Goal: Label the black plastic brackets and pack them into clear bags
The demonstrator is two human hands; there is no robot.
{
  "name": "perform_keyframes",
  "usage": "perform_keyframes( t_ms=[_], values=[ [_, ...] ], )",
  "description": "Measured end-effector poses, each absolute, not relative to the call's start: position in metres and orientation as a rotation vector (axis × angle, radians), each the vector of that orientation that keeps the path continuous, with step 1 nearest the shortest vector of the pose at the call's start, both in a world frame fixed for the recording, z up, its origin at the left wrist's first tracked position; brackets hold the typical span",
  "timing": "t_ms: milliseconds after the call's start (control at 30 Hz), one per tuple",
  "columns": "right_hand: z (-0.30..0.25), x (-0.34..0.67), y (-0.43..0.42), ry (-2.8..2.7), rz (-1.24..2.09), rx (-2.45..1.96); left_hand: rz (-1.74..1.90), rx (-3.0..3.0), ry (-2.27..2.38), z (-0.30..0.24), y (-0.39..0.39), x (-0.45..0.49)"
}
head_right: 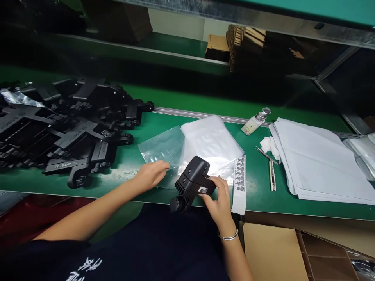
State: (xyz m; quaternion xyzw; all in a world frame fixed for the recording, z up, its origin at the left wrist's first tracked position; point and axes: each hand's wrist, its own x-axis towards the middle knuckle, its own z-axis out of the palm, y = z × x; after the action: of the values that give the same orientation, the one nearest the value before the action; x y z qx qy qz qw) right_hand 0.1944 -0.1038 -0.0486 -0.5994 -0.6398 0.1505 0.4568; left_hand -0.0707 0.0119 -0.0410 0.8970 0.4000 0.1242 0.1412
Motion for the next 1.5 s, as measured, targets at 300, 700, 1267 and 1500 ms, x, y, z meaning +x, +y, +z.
perform_keyframes(
  t_ms=[300, 700, 1267, 1500],
  values=[
    [-0.054, 0.181, -0.096, -1.550, 0.409, -1.319, 0.075, 2.403, 1.280, -0.027, 0.018, -0.048],
    [-0.043, 0.178, -0.101, -1.252, 0.707, -1.366, 0.076, 2.383, 1.249, -0.030, 0.019, -0.049],
    [0.001, 0.164, -0.077, -0.770, 1.661, -1.468, 0.102, 2.305, 1.197, -0.032, 0.014, -0.062],
    [-0.003, 0.171, -0.082, -0.766, 1.713, -1.466, 0.132, 2.276, 1.188, -0.031, 0.022, -0.066]
  ],
)
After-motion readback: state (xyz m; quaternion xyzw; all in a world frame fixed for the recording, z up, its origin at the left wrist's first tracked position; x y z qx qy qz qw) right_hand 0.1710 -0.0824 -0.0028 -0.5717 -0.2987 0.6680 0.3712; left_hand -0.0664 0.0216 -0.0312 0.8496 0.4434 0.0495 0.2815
